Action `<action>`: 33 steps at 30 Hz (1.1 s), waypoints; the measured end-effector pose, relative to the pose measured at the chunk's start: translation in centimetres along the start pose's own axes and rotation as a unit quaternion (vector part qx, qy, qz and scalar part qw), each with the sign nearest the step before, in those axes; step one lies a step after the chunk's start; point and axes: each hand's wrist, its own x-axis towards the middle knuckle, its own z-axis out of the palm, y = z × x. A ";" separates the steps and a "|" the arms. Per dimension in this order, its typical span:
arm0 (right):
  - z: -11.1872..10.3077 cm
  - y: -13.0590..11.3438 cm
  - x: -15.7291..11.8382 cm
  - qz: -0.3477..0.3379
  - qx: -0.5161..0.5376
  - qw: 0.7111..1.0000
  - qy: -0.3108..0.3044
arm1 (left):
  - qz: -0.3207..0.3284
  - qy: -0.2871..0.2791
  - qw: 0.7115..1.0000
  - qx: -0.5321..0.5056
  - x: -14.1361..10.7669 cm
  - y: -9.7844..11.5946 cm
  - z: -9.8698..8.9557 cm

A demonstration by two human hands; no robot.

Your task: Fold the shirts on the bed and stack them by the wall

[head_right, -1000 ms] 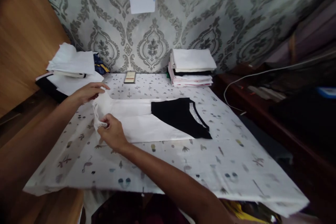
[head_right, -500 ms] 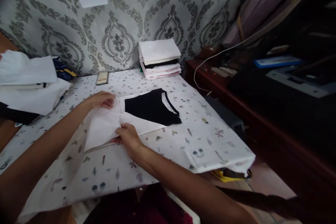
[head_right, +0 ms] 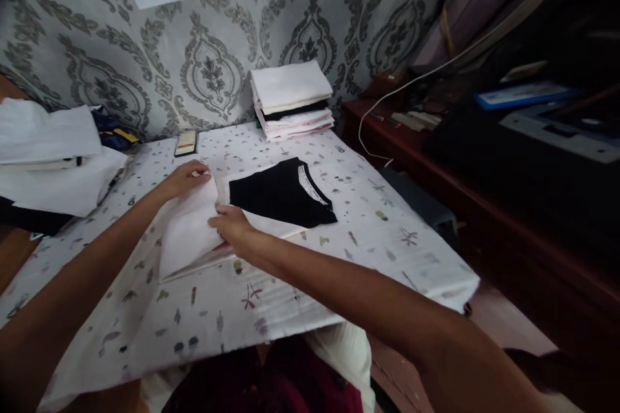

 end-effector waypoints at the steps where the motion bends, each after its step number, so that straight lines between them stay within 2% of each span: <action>1: -0.2 0.2 -0.1 -0.051 -0.024 0.998 0.014 | 0.018 0.000 1.000 -0.014 -0.1 0.0 0.1; 3: -0.6 0.6 -0.2 -0.108 -0.070 0.991 0.036 | 0.043 -0.012 0.998 -0.039 -0.3 -0.1 0.6; 6: -1.2 1.3 -0.3 -0.060 -0.077 0.994 0.052 | 0.049 -0.017 0.998 -0.019 -0.9 0.2 1.6; 9: -1.2 1.5 -0.4 -0.032 -0.029 0.998 0.040 | 0.064 0.054 0.995 0.060 -3.0 1.4 2.0; 11: -1.2 1.4 -0.5 -0.031 0.004 0.999 0.023 | 0.091 0.092 0.987 0.099 -5.7 2.8 1.9; 14: -1.2 1.2 -0.7 -0.029 0.041 0.999 0.013 | 0.135 0.064 0.982 0.115 -11.1 5.1 2.3; 16: -1.3 1.2 -0.8 -0.031 0.062 0.998 0.005 | 0.154 0.054 0.971 0.174 -14.6 6.2 3.2; 18: -1.3 1.1 -0.8 -0.029 0.079 0.996 -0.002 | 0.157 0.069 0.949 0.265 -17.3 6.7 4.1; 21: -1.3 0.9 -0.9 -0.013 0.083 0.996 0.004 | 0.128 0.082 0.924 0.351 -19.7 6.1 4.6; 27: -1.3 1.0 -0.7 0.009 0.087 0.996 -0.004 | 0.081 0.051 0.945 0.314 -20.8 4.6 3.0; 33: -1.2 1.0 -0.4 -0.011 0.104 0.994 -0.001 | 0.121 0.055 0.931 0.339 -18.8 6.7 4.7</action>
